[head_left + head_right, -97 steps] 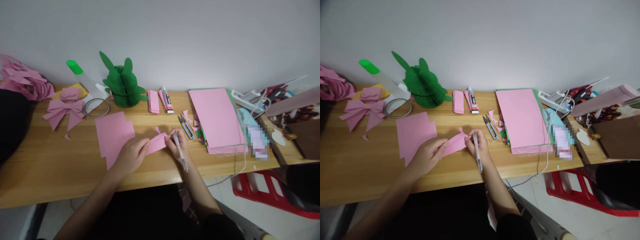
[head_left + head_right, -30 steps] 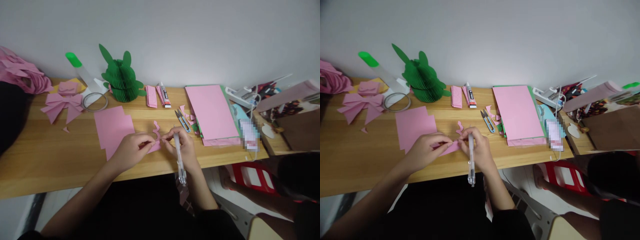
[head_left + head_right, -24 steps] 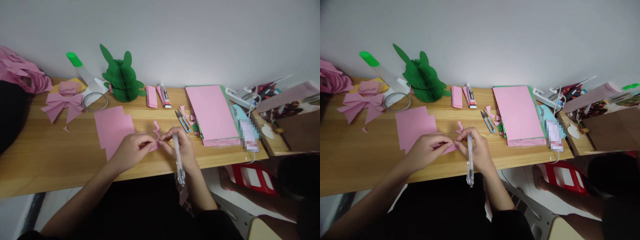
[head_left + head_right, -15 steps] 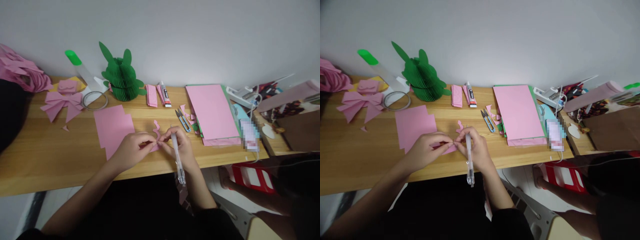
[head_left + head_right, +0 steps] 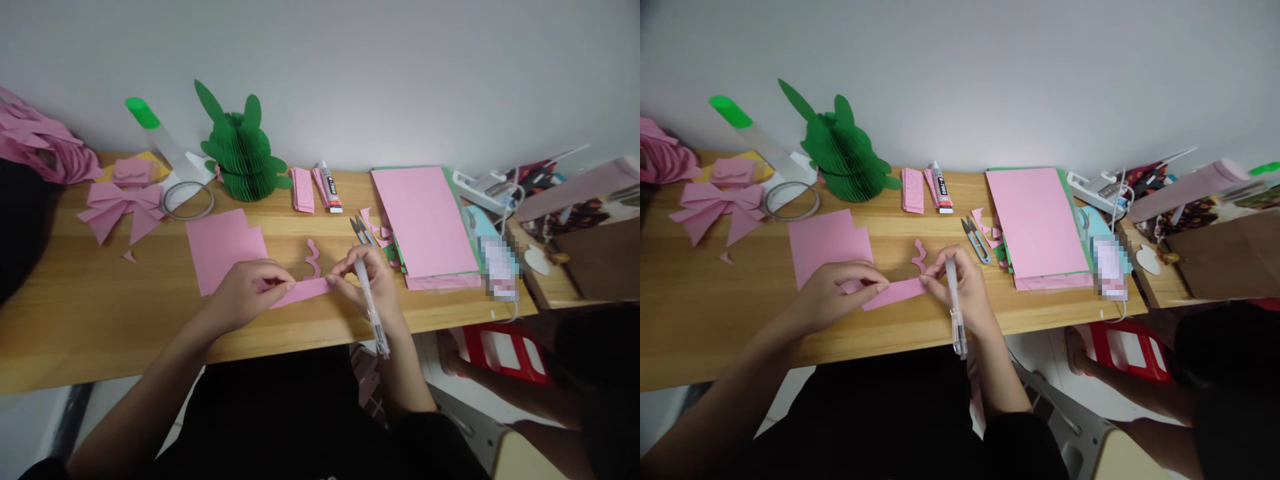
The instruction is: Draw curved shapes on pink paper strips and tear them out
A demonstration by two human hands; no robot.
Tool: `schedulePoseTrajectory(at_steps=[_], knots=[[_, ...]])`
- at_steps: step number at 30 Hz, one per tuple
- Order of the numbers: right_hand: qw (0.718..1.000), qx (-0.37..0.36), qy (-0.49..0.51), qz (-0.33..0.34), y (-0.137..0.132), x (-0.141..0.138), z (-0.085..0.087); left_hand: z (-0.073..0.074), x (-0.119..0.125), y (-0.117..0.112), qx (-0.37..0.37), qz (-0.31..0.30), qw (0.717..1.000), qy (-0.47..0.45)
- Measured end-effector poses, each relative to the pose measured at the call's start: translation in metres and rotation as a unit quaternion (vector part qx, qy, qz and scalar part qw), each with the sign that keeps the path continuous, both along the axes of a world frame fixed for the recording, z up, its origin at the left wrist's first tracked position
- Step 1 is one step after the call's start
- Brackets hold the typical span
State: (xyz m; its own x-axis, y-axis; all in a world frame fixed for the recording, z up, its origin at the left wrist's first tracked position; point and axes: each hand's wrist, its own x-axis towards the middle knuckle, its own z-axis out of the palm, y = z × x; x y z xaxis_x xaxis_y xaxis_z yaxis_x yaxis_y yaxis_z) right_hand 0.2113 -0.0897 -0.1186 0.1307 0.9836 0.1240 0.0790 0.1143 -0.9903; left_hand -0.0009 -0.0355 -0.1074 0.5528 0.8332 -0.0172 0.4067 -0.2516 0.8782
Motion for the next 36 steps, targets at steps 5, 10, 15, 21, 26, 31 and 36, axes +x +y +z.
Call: schedulePoseTrajectory(at_steps=[5, 10, 15, 21, 26, 31, 36], knots=[[0.999, -0.013, 0.033, -0.019, 0.002, 0.012, -0.002, -0.006, -0.019, 0.006, -0.008, 0.023, 0.999, 0.023], [0.998, -0.022, 0.042, -0.042, 0.002, 0.026, -0.002, -0.015, -0.036, 0.012, 0.015, 0.058, 0.997, 0.042], [0.999, -0.038, 0.034, -0.014, 0.005, 0.015, 0.001, -0.011, -0.021, 0.007, 0.135, 0.064, 0.988, 0.026], [0.993, -0.063, 0.092, -0.025, 0.015, -0.015, -0.003, -0.016, 0.008, -0.009, 0.296, -0.055, 0.951, 0.076], [0.991, -0.063, 0.105, -0.051, 0.019, -0.020, -0.007, -0.028, 0.003, -0.008, 0.294, -0.016, 0.952, 0.078], [0.995, -0.023, 0.090, -0.021, 0.020, -0.021, -0.007, -0.027, 0.000, -0.004, 0.082, 0.058, 0.995, 0.007], [0.996, -0.044, 0.066, 0.038, 0.023, -0.027, -0.006, -0.023, 0.003, -0.001, -0.083, 0.095, 0.988, -0.086]])
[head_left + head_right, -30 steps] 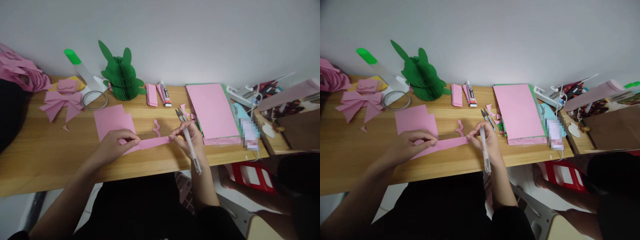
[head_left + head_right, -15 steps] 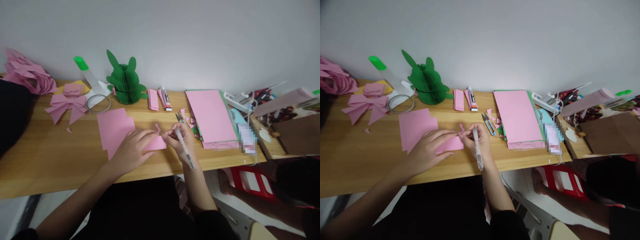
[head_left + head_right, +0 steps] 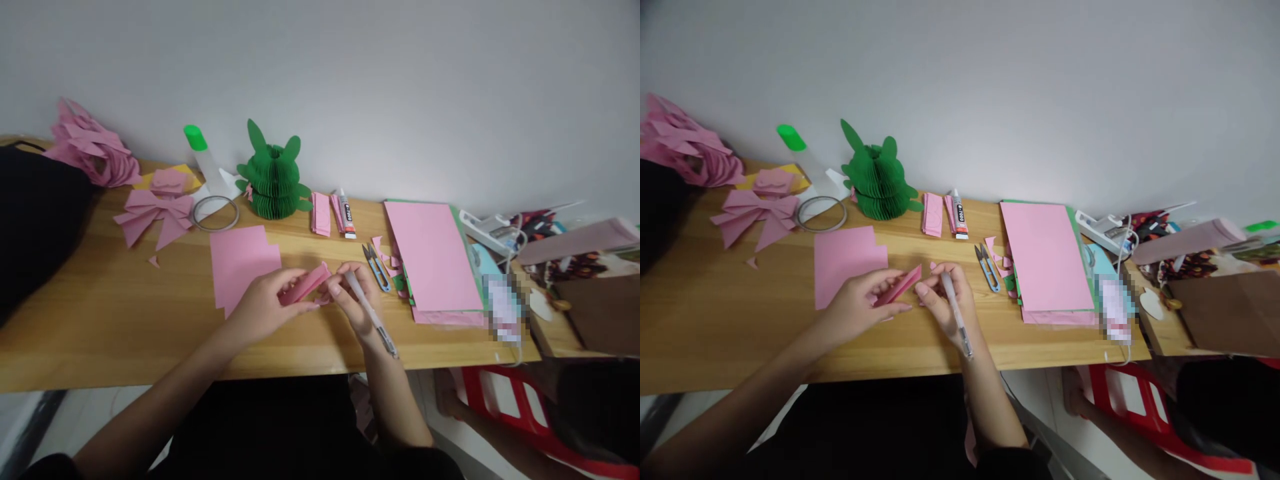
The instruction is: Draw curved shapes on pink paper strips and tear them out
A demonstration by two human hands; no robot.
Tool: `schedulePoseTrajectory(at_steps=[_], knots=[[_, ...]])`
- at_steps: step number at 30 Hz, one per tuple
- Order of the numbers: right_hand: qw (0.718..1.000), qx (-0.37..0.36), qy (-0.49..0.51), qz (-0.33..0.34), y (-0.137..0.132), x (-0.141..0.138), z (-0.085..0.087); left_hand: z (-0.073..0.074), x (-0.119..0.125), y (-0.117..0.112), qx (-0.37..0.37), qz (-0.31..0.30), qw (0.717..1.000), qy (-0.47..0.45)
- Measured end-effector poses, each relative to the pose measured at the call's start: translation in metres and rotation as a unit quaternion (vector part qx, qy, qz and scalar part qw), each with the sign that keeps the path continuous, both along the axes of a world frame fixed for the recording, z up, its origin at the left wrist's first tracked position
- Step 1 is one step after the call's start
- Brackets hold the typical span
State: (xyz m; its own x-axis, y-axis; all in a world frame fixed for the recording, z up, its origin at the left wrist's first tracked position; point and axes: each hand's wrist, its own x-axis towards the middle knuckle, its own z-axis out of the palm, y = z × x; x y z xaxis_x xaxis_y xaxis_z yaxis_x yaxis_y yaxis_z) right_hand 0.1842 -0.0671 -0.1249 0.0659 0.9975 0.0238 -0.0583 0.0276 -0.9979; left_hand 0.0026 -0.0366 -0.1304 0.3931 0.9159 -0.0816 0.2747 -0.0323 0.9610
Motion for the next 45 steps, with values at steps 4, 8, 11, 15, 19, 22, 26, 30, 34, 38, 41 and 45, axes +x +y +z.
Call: schedulePoseTrajectory(at_steps=[4, 8, 11, 15, 19, 22, 26, 30, 34, 38, 41, 45], knots=[[0.993, -0.003, -0.091, -0.080, 0.004, -0.001, -0.002, 0.002, 0.001, 0.003, -0.165, -0.002, 0.981, -0.101], [0.938, -0.027, -0.316, -0.141, 0.005, 0.008, -0.015, 0.007, 0.003, 0.006, -0.329, 0.044, 0.917, -0.221], [0.905, -0.040, -0.411, -0.104, 0.004, 0.012, -0.024, 0.009, 0.004, 0.008, -0.394, 0.074, 0.880, -0.256], [0.925, -0.022, -0.360, -0.118, 0.000, 0.003, -0.020, 0.003, 0.004, 0.009, -0.362, 0.069, 0.899, -0.237], [0.963, 0.002, -0.236, -0.132, -0.004, -0.020, -0.005, -0.012, 0.004, 0.002, -0.149, 0.003, 0.982, -0.114], [0.975, -0.007, -0.187, -0.119, -0.004, -0.032, -0.004, -0.020, 0.006, -0.007, 0.032, -0.070, 0.997, -0.012], [0.981, -0.008, -0.110, -0.158, -0.001, -0.015, -0.017, -0.021, 0.006, -0.015, 0.122, -0.098, 0.983, 0.097], [0.962, 0.000, -0.167, -0.215, -0.002, 0.034, -0.025, -0.018, 0.009, -0.009, 0.196, -0.101, 0.960, 0.174], [0.951, -0.006, -0.268, -0.155, -0.008, 0.066, -0.029, -0.024, 0.018, -0.002, 0.245, -0.144, 0.928, 0.242], [0.951, -0.008, -0.283, -0.126, -0.010, 0.065, -0.033, -0.036, 0.023, 0.001, 0.276, -0.124, 0.925, 0.229], [0.951, 0.004, -0.277, -0.139, -0.010, 0.058, -0.036, -0.043, 0.024, 0.003, 0.283, -0.113, 0.927, 0.218], [0.960, -0.005, -0.251, -0.123, -0.011, 0.053, -0.037, -0.048, 0.025, 0.005, 0.283, -0.101, 0.933, 0.197]])
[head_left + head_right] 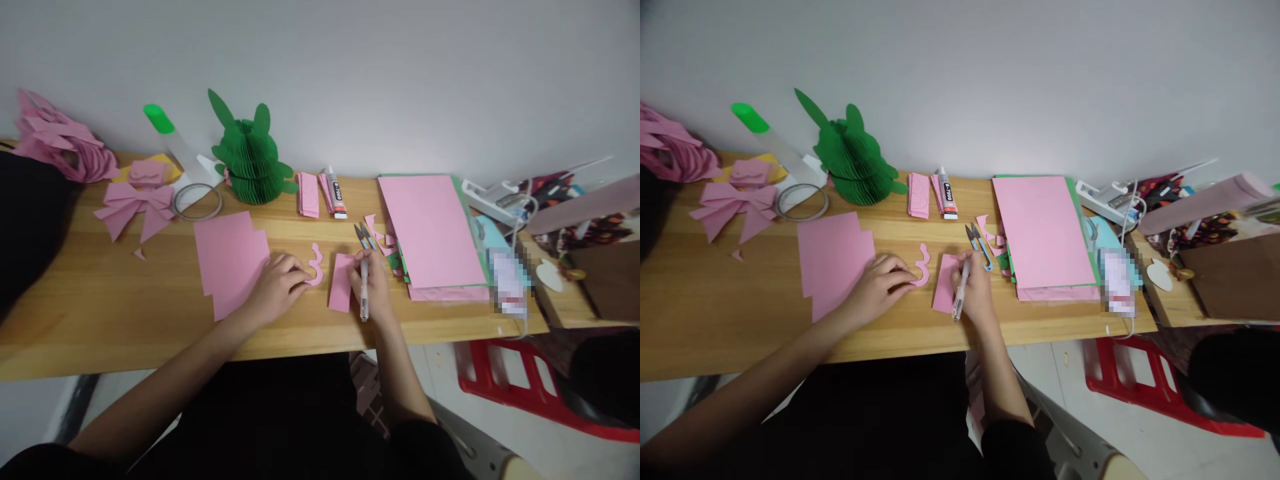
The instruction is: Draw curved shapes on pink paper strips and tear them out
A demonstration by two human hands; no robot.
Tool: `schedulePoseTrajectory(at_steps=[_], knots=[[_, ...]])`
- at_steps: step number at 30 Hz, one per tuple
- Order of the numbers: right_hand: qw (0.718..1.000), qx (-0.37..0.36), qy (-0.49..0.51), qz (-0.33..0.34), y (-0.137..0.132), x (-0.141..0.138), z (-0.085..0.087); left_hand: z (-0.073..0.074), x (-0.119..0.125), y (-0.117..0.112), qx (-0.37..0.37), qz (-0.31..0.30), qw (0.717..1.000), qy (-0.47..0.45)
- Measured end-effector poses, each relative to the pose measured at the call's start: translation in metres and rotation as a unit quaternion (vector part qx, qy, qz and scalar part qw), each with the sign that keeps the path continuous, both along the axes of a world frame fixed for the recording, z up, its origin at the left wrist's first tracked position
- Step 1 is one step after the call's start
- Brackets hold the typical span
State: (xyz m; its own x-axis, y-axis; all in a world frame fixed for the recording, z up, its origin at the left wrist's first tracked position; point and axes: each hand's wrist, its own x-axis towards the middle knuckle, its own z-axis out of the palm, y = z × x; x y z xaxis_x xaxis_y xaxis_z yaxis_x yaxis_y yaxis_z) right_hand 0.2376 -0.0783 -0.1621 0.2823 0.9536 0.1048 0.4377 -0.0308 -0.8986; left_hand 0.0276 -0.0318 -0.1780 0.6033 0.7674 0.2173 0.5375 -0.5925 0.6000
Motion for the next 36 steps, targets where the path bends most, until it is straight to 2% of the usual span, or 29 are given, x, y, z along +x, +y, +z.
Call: schedulePoseTrajectory(at_steps=[5, 9, 16, 18, 20, 22, 25, 27, 32, 36], knots=[[0.999, -0.045, -0.004, 0.019, -0.004, 0.000, 0.000, 0.000, 0.002, -0.001, -0.034, 0.016, 0.999, -0.036], [0.997, -0.060, -0.031, 0.031, 0.002, -0.004, 0.000, 0.006, 0.004, -0.001, -0.088, 0.027, 0.993, -0.076], [0.994, -0.048, -0.047, 0.084, 0.023, -0.021, 0.005, 0.022, -0.005, 0.000, -0.226, 0.078, 0.960, -0.149], [0.996, -0.031, -0.061, 0.060, 0.024, -0.025, 0.008, 0.026, -0.009, 0.000, -0.261, 0.086, 0.949, -0.156], [0.998, -0.009, -0.065, 0.008, 0.022, -0.029, 0.011, 0.028, -0.010, 0.000, -0.288, 0.091, 0.939, -0.161], [1.000, 0.004, -0.020, -0.005, 0.018, -0.033, 0.013, 0.030, -0.008, -0.001, -0.309, 0.089, 0.932, -0.165], [0.993, -0.008, 0.109, 0.047, 0.010, -0.039, 0.013, 0.030, -0.003, -0.004, -0.328, 0.077, 0.927, -0.166], [0.986, -0.025, 0.156, 0.054, 0.005, -0.042, 0.009, 0.030, 0.000, -0.006, -0.337, 0.072, 0.924, -0.162], [0.986, -0.038, 0.163, 0.013, -0.003, -0.041, 0.005, 0.032, -0.005, -0.004, -0.362, 0.064, 0.920, -0.137], [0.984, -0.054, 0.165, 0.033, -0.007, -0.043, 0.010, 0.033, -0.008, 0.001, -0.366, 0.070, 0.919, -0.130]])
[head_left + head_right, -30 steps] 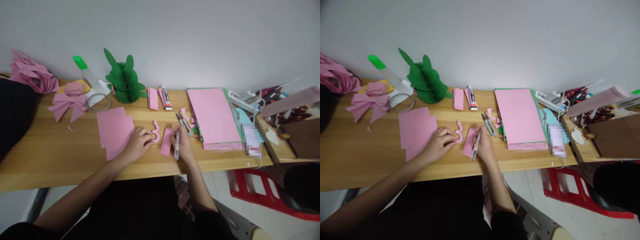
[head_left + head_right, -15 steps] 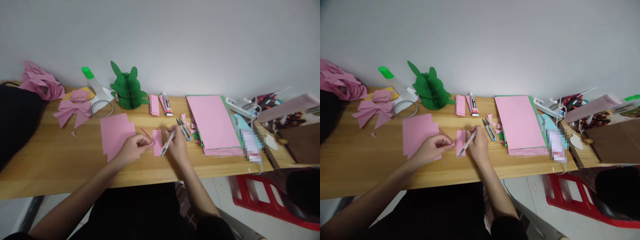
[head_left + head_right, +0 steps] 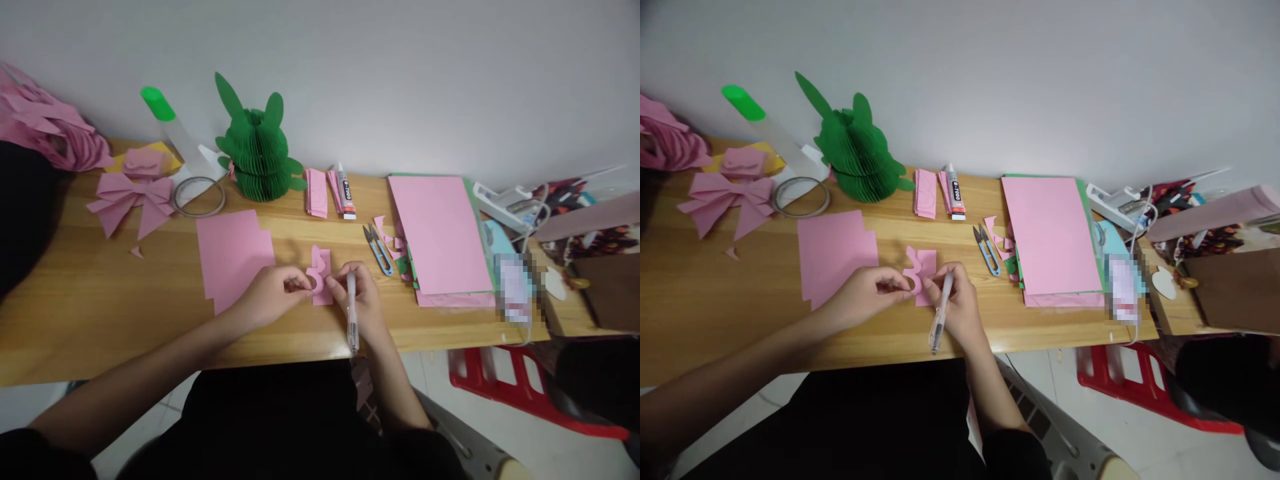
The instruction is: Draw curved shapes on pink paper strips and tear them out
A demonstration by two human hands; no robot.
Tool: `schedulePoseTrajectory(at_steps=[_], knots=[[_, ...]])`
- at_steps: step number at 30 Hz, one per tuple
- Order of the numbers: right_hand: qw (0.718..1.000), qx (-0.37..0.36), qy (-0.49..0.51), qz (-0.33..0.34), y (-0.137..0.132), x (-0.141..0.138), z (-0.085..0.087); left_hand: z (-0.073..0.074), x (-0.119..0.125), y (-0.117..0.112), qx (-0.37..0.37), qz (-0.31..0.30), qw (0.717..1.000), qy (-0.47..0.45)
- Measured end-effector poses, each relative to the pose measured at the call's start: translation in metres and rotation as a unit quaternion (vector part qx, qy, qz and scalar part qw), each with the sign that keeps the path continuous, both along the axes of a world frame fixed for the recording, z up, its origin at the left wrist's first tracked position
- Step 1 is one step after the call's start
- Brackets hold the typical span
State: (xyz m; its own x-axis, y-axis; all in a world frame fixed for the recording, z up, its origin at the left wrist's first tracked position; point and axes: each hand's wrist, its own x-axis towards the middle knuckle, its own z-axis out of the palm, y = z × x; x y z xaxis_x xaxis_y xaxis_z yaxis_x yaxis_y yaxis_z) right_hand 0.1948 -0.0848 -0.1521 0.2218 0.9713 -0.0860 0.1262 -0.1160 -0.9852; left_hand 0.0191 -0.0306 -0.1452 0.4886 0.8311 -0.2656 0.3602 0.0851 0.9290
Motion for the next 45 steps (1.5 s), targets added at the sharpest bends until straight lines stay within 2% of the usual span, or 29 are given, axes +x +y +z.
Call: schedulePoseTrajectory(at_steps=[3, 6, 9, 11, 14, 18, 20, 26, 32, 45], knots=[[0.999, -0.011, 0.030, 0.002, 0.000, -0.004, 0.002, 0.000, 0.005, 0.000, 0.010, 0.006, 1.000, 0.004], [1.000, -0.019, 0.015, -0.013, 0.000, -0.004, 0.001, 0.000, 0.010, -0.002, 0.020, 0.002, 1.000, 0.008], [0.998, -0.029, -0.048, -0.017, -0.002, 0.002, 0.000, 0.000, 0.008, -0.002, 0.098, -0.031, 0.994, 0.035], [0.995, -0.035, -0.094, -0.005, -0.005, 0.005, 0.000, 0.000, 0.002, 0.000, 0.211, -0.051, 0.973, 0.080], [0.989, -0.038, -0.143, 0.016, -0.007, 0.007, -0.001, -0.003, -0.007, 0.008, 0.359, -0.071, 0.921, 0.133], [0.982, -0.034, -0.186, 0.000, -0.007, 0.002, -0.004, -0.011, -0.011, 0.019, 0.447, -0.120, 0.873, 0.152], [0.979, -0.030, -0.201, -0.012, -0.006, -0.001, -0.005, -0.017, -0.010, 0.023, 0.463, -0.136, 0.861, 0.161], [0.971, -0.035, -0.231, -0.042, -0.006, -0.007, -0.005, -0.027, -0.007, 0.025, 0.477, -0.140, 0.851, 0.172], [0.965, -0.023, -0.256, -0.056, -0.008, -0.012, -0.008, -0.026, -0.007, 0.025, 0.454, -0.146, 0.858, 0.190], [0.945, 0.033, -0.316, -0.075, -0.013, -0.013, -0.016, -0.026, -0.006, 0.024, 0.492, -0.138, 0.837, 0.197]])
